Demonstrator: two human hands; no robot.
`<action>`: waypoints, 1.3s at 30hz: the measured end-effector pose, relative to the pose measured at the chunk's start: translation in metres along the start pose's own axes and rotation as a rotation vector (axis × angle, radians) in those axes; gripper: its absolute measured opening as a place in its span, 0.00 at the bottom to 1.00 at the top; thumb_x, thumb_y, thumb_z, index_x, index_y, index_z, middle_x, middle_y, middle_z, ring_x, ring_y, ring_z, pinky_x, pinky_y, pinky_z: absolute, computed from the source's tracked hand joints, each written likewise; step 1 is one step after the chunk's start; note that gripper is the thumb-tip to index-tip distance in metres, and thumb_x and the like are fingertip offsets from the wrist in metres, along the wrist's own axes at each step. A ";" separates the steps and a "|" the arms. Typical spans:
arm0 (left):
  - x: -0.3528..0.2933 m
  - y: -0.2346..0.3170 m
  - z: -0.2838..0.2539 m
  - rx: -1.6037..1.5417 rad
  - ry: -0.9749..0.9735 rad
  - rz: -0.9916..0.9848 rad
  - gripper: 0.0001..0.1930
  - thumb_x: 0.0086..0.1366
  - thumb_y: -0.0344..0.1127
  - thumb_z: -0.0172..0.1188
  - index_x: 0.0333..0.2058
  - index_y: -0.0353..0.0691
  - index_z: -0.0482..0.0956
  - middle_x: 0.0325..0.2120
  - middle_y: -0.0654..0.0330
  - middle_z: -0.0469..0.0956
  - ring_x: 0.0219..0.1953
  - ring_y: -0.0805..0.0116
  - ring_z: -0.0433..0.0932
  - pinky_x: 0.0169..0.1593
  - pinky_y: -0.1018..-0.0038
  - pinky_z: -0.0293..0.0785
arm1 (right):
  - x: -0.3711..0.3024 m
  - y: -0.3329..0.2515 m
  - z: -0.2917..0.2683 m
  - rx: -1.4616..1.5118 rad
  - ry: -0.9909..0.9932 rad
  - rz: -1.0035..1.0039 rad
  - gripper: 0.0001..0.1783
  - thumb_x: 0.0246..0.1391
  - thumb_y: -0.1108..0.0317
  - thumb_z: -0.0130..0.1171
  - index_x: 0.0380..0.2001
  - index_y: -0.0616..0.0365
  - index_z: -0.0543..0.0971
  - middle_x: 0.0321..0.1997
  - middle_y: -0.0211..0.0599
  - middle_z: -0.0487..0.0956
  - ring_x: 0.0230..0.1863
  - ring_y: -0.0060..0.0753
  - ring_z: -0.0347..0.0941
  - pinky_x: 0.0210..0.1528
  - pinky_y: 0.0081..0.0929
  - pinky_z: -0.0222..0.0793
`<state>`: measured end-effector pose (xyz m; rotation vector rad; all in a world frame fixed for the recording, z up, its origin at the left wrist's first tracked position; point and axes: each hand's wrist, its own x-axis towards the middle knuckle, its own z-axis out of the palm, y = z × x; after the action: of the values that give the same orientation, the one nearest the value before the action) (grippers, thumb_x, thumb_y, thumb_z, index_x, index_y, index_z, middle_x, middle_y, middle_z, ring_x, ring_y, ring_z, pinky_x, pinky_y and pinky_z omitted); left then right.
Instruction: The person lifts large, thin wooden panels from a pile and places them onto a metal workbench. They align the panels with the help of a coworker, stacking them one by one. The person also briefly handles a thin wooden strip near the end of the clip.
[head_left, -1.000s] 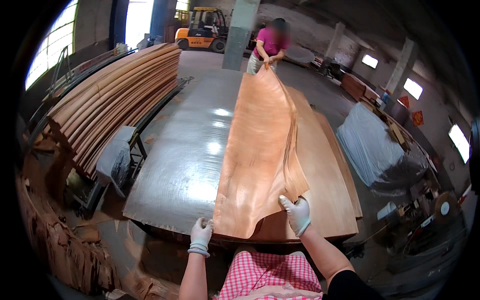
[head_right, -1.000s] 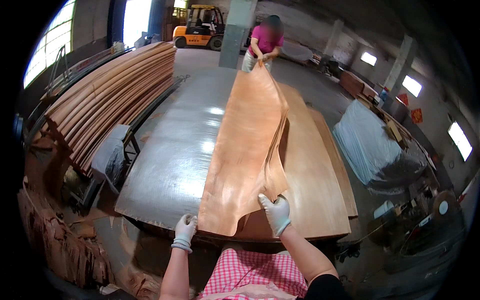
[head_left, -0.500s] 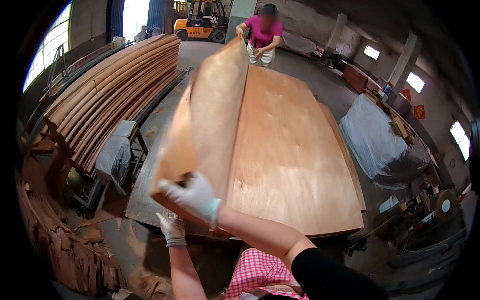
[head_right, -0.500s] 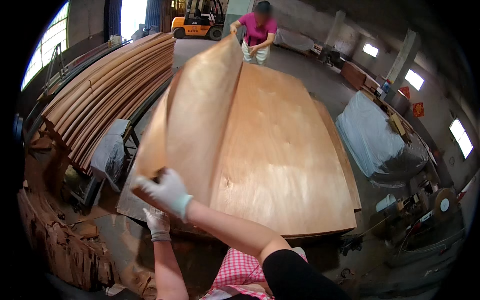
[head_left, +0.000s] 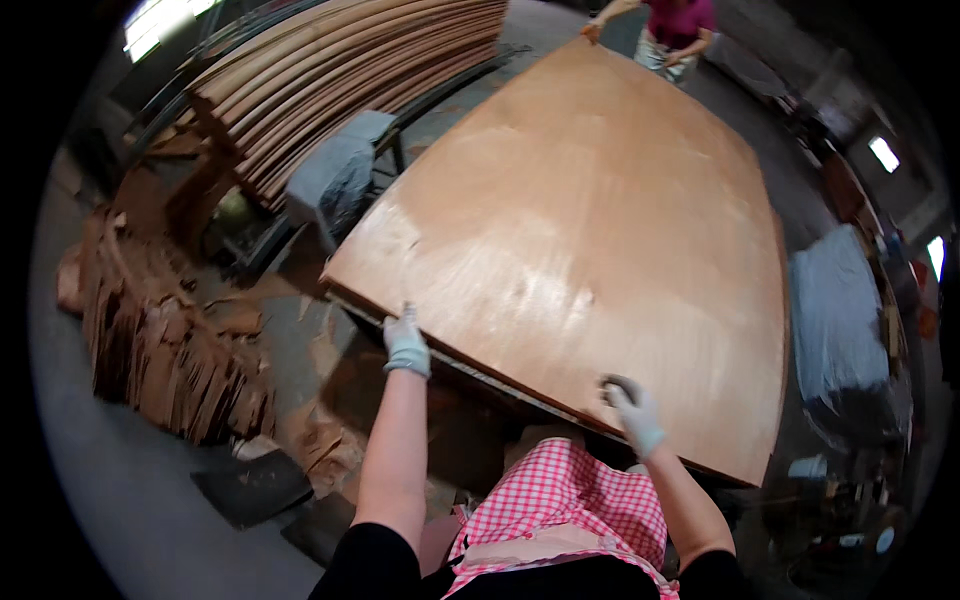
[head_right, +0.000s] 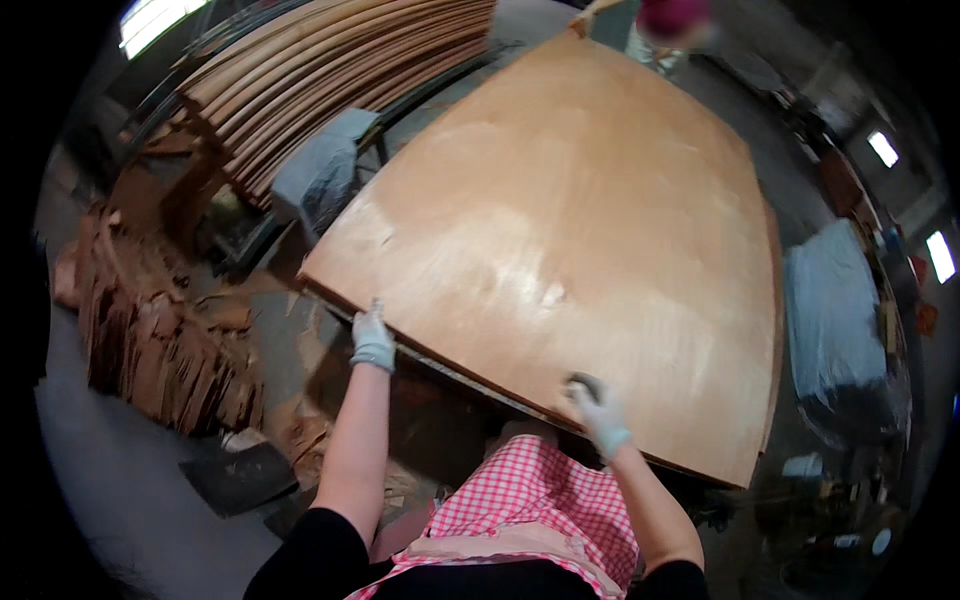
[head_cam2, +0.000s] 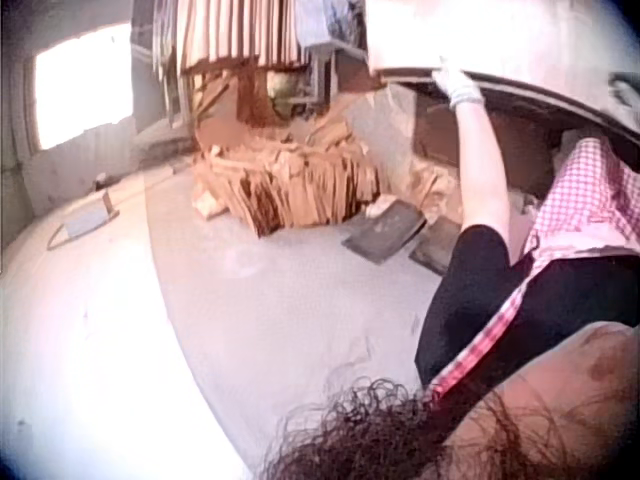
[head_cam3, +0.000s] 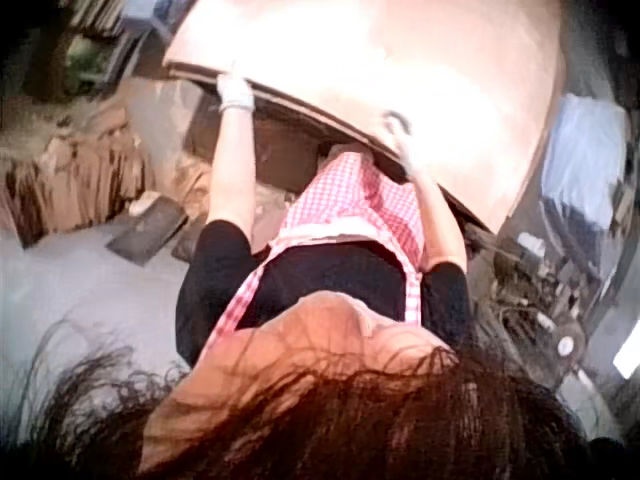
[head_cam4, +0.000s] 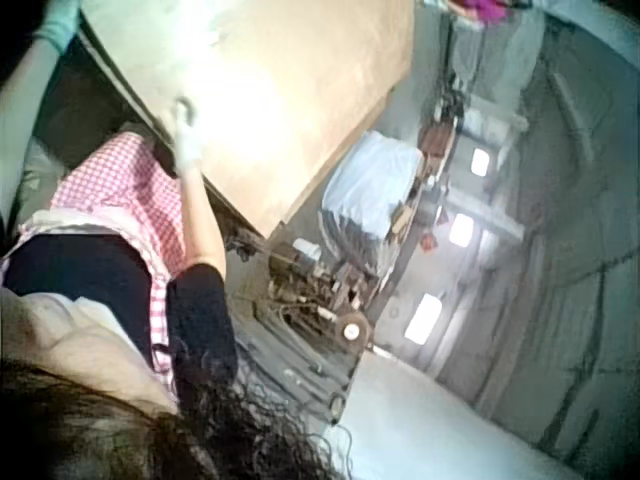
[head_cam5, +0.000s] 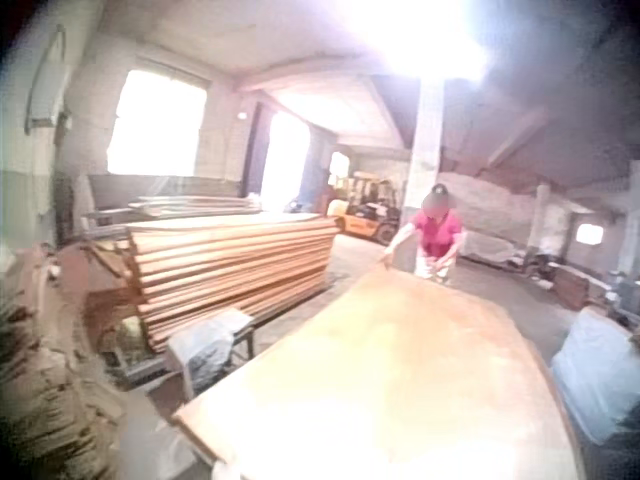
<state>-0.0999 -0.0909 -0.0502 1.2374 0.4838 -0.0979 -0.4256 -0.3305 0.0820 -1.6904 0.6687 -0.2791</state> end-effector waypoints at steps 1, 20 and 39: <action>0.033 0.007 -0.030 0.305 0.154 0.096 0.19 0.55 0.39 0.63 0.36 0.29 0.70 0.33 0.50 0.76 0.29 0.59 0.72 0.38 0.67 0.70 | 0.000 0.001 -0.004 -0.026 0.066 -0.016 0.14 0.57 0.70 0.50 0.45 0.66 0.74 0.42 0.39 0.77 0.42 0.28 0.73 0.47 0.26 0.69; 0.013 0.019 -0.008 0.455 -0.142 -0.125 0.28 0.62 0.49 0.52 0.53 0.33 0.67 0.52 0.54 0.69 0.53 0.60 0.66 0.56 0.59 0.62 | -0.118 0.207 -0.237 0.299 1.418 0.476 0.24 0.53 0.64 0.53 0.51 0.67 0.67 0.50 0.42 0.73 0.49 0.41 0.68 0.52 0.32 0.63; 0.023 0.016 -0.006 0.633 -0.066 -0.082 0.21 0.56 0.46 0.57 0.43 0.36 0.74 0.39 0.56 0.75 0.36 0.59 0.73 0.38 0.60 0.71 | -0.142 0.229 -0.291 0.662 1.533 0.715 0.11 0.52 0.62 0.58 0.22 0.57 0.75 0.17 0.31 0.71 0.15 0.27 0.66 0.18 0.25 0.67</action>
<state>-0.0753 -0.0757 -0.0466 1.8257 0.4610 -0.3830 -0.7564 -0.5101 -0.0437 -0.2638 1.9310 -1.1378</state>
